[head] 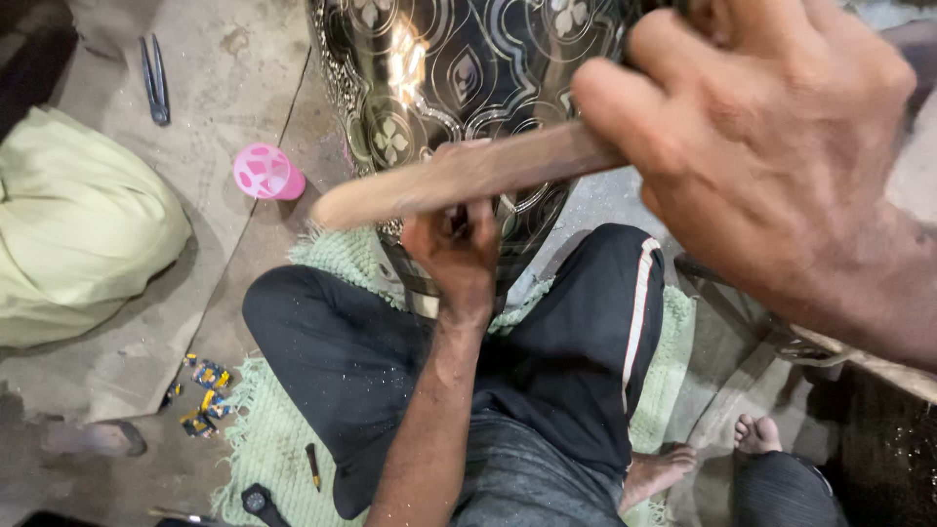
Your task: The person uses a hammer and a metal chisel to engrave decorative patterns onto a large, polished metal vessel. They repeatedly strike the chisel to create fine lines and shapes on the surface.
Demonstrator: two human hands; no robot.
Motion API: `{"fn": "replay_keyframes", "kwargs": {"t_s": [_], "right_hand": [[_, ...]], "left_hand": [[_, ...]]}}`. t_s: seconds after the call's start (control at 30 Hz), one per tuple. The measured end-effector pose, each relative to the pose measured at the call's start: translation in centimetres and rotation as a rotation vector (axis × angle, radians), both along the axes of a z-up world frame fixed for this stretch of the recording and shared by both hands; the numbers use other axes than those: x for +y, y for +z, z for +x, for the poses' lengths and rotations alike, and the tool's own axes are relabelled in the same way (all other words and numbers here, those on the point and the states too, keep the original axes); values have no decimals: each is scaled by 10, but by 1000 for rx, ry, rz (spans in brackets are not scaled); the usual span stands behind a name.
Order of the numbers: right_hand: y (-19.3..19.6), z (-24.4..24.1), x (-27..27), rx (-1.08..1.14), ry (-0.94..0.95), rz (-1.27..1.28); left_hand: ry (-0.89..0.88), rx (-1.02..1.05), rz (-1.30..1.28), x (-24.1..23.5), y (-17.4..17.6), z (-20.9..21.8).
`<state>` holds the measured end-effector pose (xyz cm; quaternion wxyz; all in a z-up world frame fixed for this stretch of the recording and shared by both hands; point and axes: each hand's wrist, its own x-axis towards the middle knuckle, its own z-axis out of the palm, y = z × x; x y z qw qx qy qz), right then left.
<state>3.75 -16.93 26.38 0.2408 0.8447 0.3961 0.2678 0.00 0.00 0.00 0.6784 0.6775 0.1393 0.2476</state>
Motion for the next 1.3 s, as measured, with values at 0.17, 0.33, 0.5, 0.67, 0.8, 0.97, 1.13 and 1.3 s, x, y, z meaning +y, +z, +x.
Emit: {"fn": "replay_keyframes", "kwargs": {"t_s": [0.17,0.33,0.5,0.67,0.8,0.97,1.13,1.3], "right_hand": [[-2,10,12,42,-10,41],[2,12,15,18,14,61],[-10,6,1,85,-109,145],[-64,-20,-59,366,-334,675],[-163,-86,-84,799,-601,1538],[-275,-167,-84,879,-804,1861],[-283,-165,-102,888,-768,1691],[-198,-113,-122,1024,-802,1577]], "left_hand": [[59,-80,313,5,20,-1],[-27,-361,173,0,34,1],[55,243,66,8,51,8],[16,-131,-161,55,96,34],[-297,-323,88,67,124,71],[-497,-183,262,51,126,114],[-535,-155,378,44,122,135],[-601,-158,308,43,120,134]]}}
